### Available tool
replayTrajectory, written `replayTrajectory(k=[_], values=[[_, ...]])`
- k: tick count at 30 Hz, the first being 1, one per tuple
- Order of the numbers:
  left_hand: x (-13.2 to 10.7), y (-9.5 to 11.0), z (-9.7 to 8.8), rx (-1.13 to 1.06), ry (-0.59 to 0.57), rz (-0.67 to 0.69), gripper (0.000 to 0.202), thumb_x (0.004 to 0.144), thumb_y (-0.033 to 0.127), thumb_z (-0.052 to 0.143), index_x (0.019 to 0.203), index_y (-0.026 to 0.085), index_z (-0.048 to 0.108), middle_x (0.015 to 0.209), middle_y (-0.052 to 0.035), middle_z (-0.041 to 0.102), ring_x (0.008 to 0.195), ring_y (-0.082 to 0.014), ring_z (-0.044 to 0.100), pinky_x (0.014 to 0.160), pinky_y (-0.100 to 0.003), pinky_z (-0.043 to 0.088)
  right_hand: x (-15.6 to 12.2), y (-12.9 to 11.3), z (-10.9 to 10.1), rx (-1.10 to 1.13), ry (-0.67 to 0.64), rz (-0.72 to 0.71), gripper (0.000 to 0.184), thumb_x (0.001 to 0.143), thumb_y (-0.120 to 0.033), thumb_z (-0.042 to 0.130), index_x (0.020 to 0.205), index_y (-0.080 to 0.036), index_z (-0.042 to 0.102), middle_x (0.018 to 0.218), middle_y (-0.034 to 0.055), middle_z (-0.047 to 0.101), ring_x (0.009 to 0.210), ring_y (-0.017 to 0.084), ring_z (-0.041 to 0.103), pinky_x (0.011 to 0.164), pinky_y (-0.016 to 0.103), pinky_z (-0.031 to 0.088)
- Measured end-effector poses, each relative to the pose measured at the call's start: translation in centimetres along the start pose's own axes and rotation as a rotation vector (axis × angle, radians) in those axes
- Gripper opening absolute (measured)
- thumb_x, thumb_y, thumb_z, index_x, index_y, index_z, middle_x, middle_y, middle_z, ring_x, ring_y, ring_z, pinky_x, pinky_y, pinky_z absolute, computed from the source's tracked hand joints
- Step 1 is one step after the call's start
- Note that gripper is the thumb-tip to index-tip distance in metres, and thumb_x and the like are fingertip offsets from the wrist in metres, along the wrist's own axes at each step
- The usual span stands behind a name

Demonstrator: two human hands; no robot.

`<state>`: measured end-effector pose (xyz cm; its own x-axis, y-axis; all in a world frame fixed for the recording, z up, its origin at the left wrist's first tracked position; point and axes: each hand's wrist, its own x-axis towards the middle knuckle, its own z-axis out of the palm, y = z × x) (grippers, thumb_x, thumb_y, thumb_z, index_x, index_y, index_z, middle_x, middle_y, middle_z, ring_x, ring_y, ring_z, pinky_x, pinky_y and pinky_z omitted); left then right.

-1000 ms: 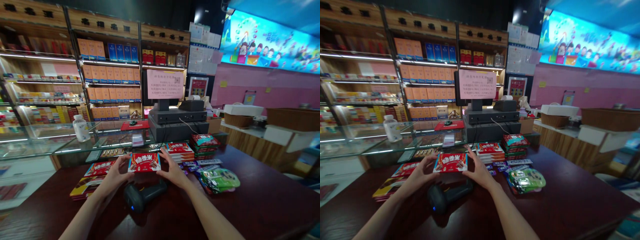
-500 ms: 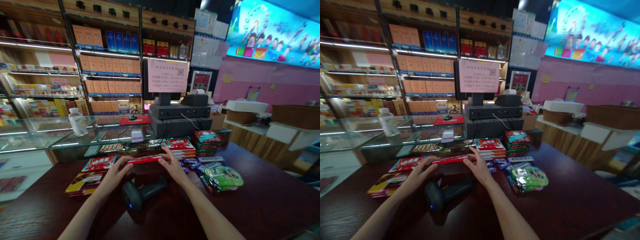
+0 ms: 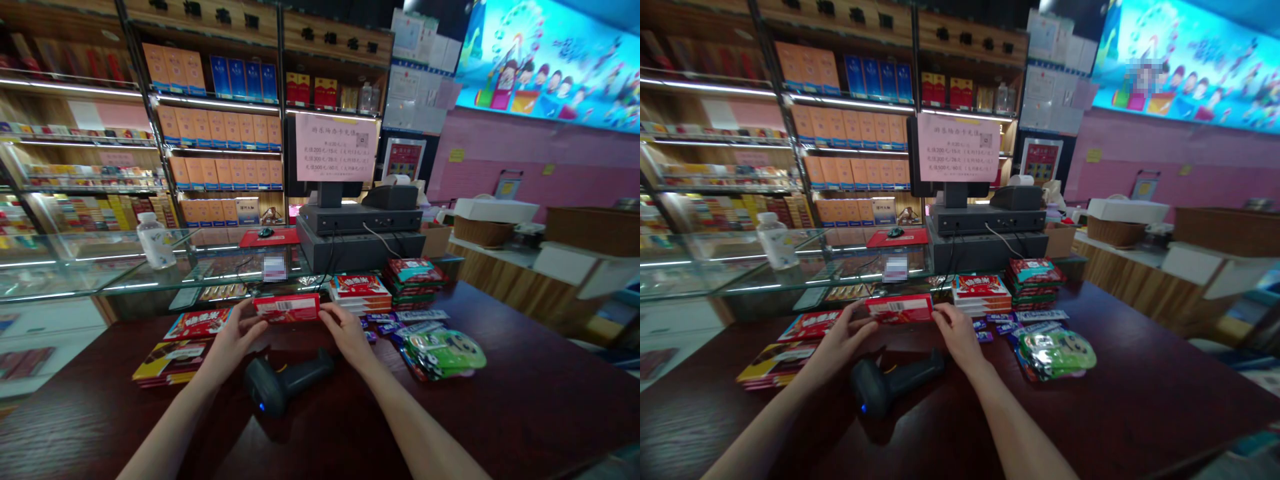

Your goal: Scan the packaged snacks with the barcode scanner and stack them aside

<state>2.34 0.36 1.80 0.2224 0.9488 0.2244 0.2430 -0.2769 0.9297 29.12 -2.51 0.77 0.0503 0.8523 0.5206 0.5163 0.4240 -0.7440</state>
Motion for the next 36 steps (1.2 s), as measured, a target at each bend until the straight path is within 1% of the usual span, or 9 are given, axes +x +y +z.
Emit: replayTrajectory(k=[2, 4, 9, 15, 21, 25, 28, 32, 36], values=[[0.0, -0.4, -0.3, 0.052, -0.024, 0.032, 0.096, 0.077, 0.051, 0.067, 0.153, 0.022, 0.016, 0.115, -0.009, 0.073, 0.107, -0.0262, 0.07, 0.093, -0.043, 0.054, 0.0, -0.1, 0.0, 0.0, -0.003, 0.03, 0.026, 0.093, -0.039, 0.053, 0.099, -0.022, 0.07, 0.094, 0.0041, 0.075, 0.089, 0.022, 0.068, 0.08, 0.031, 0.046], [-0.2, -0.5, -0.5, 0.197, 0.002, 0.062, 0.097, 0.079, 0.044, 0.066, 0.156, 0.026, 0.009, 0.114, -0.0062, 0.074, 0.106, -0.0251, 0.071, 0.095, -0.043, 0.052, 0.0, -0.2, 0.1, 0.01, -0.009, 0.059, 0.027, 0.092, -0.041, 0.052, 0.096, -0.021, 0.07, 0.089, 0.0038, 0.075, 0.083, 0.022, 0.068, 0.076, 0.031, 0.046], [-0.7, 0.0, -0.6, 0.63, 0.03, 0.104, 0.095, 0.082, 0.035, 0.063, 0.157, 0.035, 0.005, 0.118, -0.002, 0.072, 0.105, -0.0263, 0.071, 0.089, -0.037, 0.052, -0.1, -0.4, 0.5, 0.058, -0.035, 0.095, 0.027, 0.091, -0.04, 0.053, 0.091, -0.02, 0.07, 0.077, 0.0021, 0.071, 0.073, 0.019, 0.065, 0.069, 0.028, 0.045], [-0.8, 0.3, -0.6, 0.954, 0.014, 0.173, 0.089, 0.087, 0.033, 0.06, 0.157, 0.03, 0.006, 0.106, -0.0042, 0.072, 0.095, -0.0246, 0.071, 0.082, -0.033, 0.05, -0.3, -0.4, 0.7, 0.049, -0.081, 0.086, 0.025, 0.091, -0.04, 0.053, 0.089, -0.02, 0.069, 0.075, 0.0001, 0.069, 0.072, 0.018, 0.064, 0.068, 0.027, 0.043], [-0.9, -0.1, -1.0, 1.02, 0.062, 0.253, 0.08, 0.086, 0.033, 0.062, 0.154, 0.03, 0.021, 0.102, -0.0044, 0.07, 0.094, -0.0248, 0.068, 0.083, -0.036, 0.052, -0.5, -0.4, 0.9, 0.056, -0.098, 0.096, 0.026, 0.091, -0.041, 0.052, 0.09, -0.02, 0.069, 0.078, 0.0009, 0.07, 0.076, 0.019, 0.065, 0.07, 0.028, 0.044], [-0.9, -0.1, -1.3, 1.039, 0.198, 0.436, 0.075, 0.081, 0.035, 0.068, 0.149, 0.03, 0.035, 0.131, -0.0111, 0.057, 0.115, -0.0304, 0.06, 0.094, -0.044, 0.052, -0.4, -0.3, 0.9, 0.075, -0.099, 0.12, 0.028, 0.09, -0.04, 0.053, 0.098, -0.019, 0.07, 0.082, 0.0023, 0.072, 0.077, 0.02, 0.066, 0.072, 0.029, 0.046], [-0.8, -0.2, -1.6, 0.996, 0.194, 0.548, 0.074, 0.081, 0.03, 0.067, 0.148, 0.027, 0.035, 0.147, -0.0122, 0.044, 0.132, -0.0316, 0.047, 0.106, -0.048, 0.045, -0.5, -0.1, 0.9, 0.091, -0.117, 0.121, 0.031, 0.09, -0.037, 0.054, 0.11, -0.019, 0.069, 0.086, 0.0029, 0.073, 0.08, 0.02, 0.067, 0.075, 0.031, 0.048], [-0.7, -0.6, -1.9, 0.987, 0.13, 0.517, 0.077, 0.084, 0.03, 0.063, 0.152, 0.025, 0.027, 0.143, -0.0108, 0.051, 0.131, -0.0288, 0.047, 0.108, -0.048, 0.042, -0.6, 0.0, 1.1, 0.123, -0.154, 0.121, 0.036, 0.09, -0.034, 0.054, 0.121, -0.02, 0.065, 0.088, 0.0028, 0.073, 0.083, 0.02, 0.068, 0.079, 0.032, 0.049], [-0.9, -0.5, -2.1, 1.041, 0.145, 0.462, 0.079, 0.085, 0.033, 0.063, 0.154, 0.026, 0.026, 0.143, -0.0109, 0.052, 0.13, -0.0302, 0.047, 0.106, -0.047, 0.04, -0.7, 0.0, 1.2, 0.147, -0.179, 0.127, 0.04, 0.09, -0.033, 0.055, 0.127, -0.019, 0.06, 0.089, 0.0024, 0.072, 0.083, 0.019, 0.067, 0.078, 0.032, 0.05]])
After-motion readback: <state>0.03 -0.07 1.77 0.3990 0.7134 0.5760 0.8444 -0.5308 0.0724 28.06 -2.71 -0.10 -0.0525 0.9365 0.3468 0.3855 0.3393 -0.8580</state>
